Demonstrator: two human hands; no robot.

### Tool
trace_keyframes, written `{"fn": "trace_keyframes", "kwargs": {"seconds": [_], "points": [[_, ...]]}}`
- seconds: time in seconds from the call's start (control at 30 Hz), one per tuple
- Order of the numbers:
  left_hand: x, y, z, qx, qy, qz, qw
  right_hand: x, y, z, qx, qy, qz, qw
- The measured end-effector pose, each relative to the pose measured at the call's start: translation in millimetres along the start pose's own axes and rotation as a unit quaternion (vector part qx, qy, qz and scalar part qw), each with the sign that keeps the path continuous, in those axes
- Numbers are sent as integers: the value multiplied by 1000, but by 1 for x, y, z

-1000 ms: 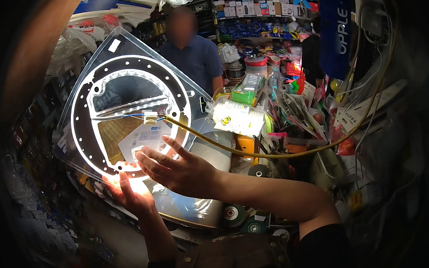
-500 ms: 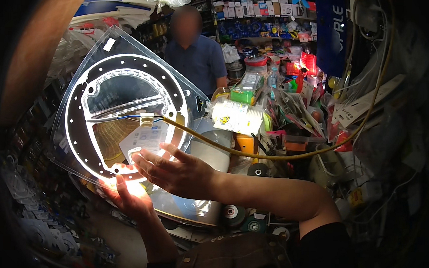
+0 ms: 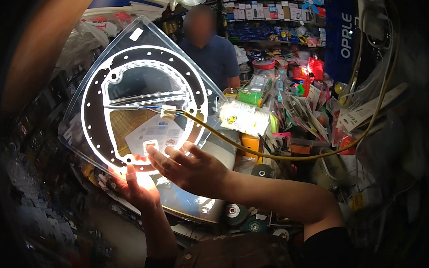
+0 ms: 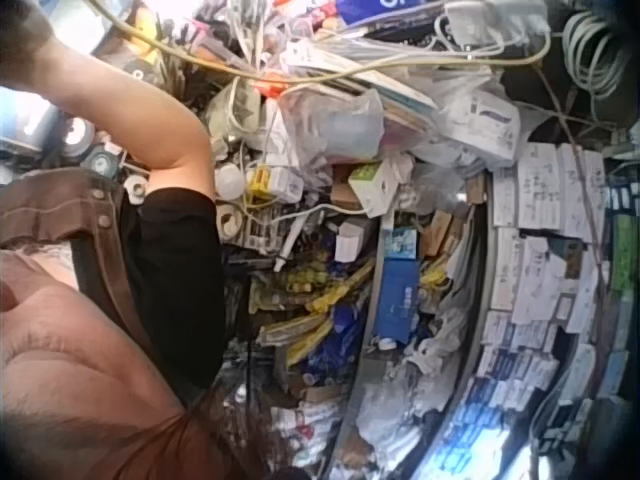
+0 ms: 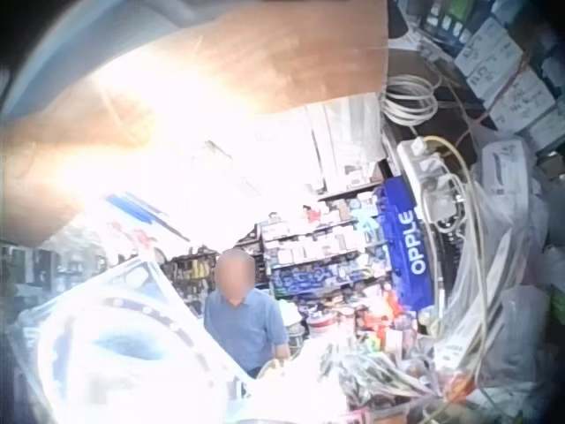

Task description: The person unpacks a circular LED light ring from its packaging, removes the protective film, and connects the power cable to test the illumination. The person then disconnects the cable and places the light ring back on the counter.

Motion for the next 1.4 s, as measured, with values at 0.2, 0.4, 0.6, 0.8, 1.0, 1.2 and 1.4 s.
{"fn": "trace_keyframes", "kwargs": {"seconds": [0.2, 0.4, 0.6, 0.8, 1.0, 1.2, 1.4], "points": [[-14, -8, -1, 13, -43, 65, 997, 3, -2, -1, 22, -5, 56, 998], [-18, -8, -2, 9, -44, 88, 995, 3, -2, -2, 22, -2, 56, 998], [-12, -5, 2, 12, -46, 62, 997, 3, -2, -2, 17, -3, 44, 999], [-15, -7, 1, 26, -37, 120, 992, 7, -4, -3, 8, -8, 49, 999], [-16, -10, -6, -8, -47, 97, 994, 11, -3, -2, -3, 13, 30, 999], [-18, -12, -6, 3, -9, 45, 999, 11, -7, -2, -24, 4, -2, 1000], [-15, -10, -7, 1, 7, 27, 1000, 13, -5, -2, -17, 8, -8, 1000]]}}
Point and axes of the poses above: each hand's wrist, its own y-axis towards the middle knuckle, its own x-axis out of the back of the hand, z = x × y, the point moved 5 cm from there along y, towards the middle knuckle, and after that the axes turned 13 degrees about -z, right-handed, at the moved point
